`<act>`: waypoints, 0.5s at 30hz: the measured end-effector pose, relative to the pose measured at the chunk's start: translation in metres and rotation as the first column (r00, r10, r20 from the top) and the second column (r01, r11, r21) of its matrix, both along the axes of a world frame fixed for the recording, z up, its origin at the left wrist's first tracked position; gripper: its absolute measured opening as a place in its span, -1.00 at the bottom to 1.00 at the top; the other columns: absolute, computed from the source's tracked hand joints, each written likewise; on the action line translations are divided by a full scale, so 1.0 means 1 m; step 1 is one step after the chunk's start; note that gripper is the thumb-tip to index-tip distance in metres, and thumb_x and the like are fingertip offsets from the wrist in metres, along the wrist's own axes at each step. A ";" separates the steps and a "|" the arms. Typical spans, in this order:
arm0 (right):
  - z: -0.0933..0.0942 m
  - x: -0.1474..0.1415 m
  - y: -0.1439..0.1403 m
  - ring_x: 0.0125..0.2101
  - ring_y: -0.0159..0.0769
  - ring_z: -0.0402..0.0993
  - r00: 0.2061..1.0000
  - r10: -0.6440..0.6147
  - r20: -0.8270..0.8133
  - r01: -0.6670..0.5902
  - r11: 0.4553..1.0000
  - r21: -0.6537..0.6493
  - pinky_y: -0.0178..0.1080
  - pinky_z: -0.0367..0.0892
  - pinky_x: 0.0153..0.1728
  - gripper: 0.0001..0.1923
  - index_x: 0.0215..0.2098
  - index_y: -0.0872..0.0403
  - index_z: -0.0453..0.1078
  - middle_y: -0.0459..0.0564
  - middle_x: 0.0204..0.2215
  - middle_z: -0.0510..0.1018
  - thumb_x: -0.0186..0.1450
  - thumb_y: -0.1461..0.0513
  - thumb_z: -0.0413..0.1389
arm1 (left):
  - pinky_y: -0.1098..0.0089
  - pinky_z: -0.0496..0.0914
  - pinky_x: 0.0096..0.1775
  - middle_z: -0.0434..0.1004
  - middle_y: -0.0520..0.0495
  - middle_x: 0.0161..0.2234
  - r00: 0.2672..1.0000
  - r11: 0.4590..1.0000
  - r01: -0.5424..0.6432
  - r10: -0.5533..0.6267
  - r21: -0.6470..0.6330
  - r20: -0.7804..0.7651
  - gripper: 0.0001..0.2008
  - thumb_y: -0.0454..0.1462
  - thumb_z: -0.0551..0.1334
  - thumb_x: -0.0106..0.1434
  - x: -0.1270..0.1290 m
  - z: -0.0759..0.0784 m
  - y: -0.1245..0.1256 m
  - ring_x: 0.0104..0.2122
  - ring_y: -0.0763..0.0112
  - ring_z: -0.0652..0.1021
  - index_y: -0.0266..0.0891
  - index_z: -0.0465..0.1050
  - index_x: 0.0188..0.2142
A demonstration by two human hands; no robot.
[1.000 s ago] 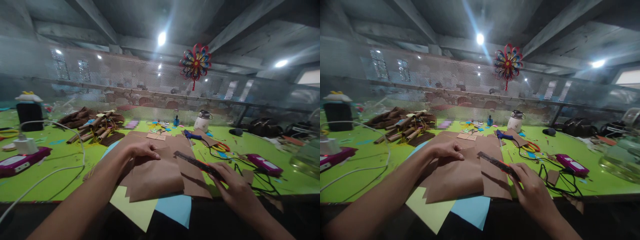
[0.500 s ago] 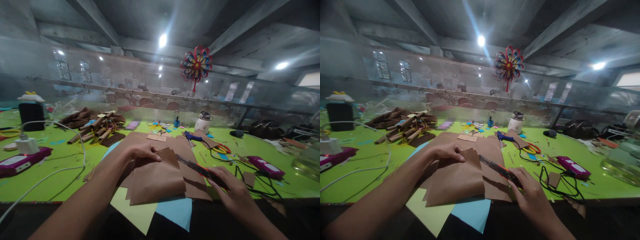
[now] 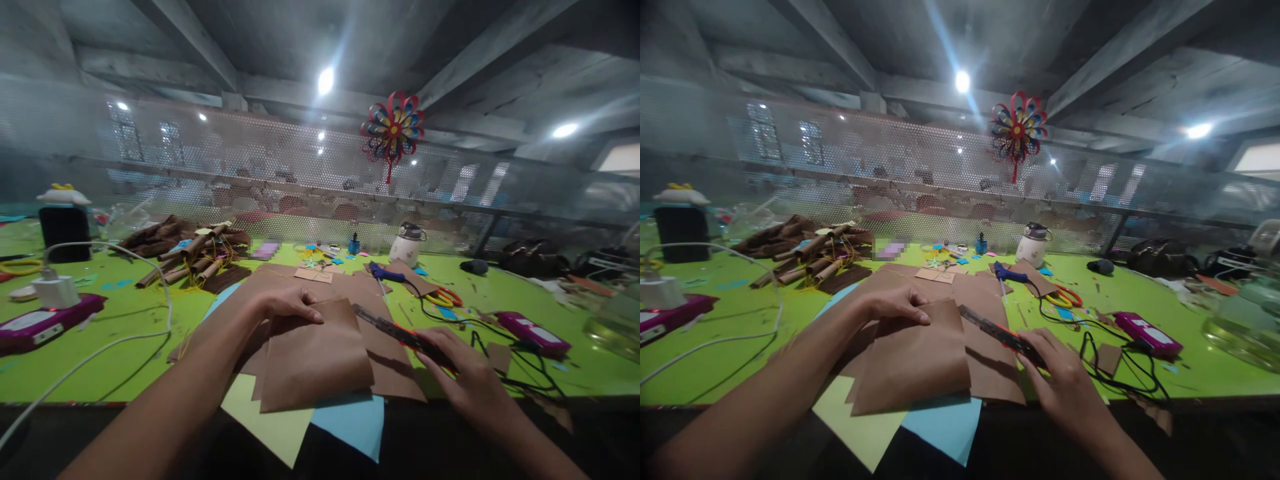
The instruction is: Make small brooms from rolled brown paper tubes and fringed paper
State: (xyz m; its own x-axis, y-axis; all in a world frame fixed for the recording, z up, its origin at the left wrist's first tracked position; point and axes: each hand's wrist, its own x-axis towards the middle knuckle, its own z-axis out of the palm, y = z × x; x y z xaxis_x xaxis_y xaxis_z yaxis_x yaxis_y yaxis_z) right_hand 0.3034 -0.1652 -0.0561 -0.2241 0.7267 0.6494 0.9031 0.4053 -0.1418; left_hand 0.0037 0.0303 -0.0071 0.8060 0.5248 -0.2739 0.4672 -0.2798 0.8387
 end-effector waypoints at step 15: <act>0.018 0.013 0.002 -0.11 -0.22 0.44 0.986 0.124 0.109 -0.123 0.992 -0.023 -0.23 0.38 -0.15 -0.69 0.03 0.01 0.22 0.09 -0.12 0.44 0.32 0.33 0.00 | 0.49 0.28 -0.47 0.49 0.06 -0.51 0.996 0.997 0.065 -0.062 -0.051 0.070 -0.70 -0.03 0.35 0.00 0.003 0.002 -0.003 -0.53 0.52 0.41 -0.21 0.53 -0.40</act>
State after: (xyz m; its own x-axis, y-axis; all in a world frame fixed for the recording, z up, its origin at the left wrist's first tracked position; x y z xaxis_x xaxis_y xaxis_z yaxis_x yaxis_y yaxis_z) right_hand 0.3166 -0.1633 -0.0382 -0.3823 0.6994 0.6039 0.8568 0.5131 -0.0519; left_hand 0.0071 0.0275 -0.0054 0.8550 0.4581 -0.2432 0.3911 -0.2616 0.8824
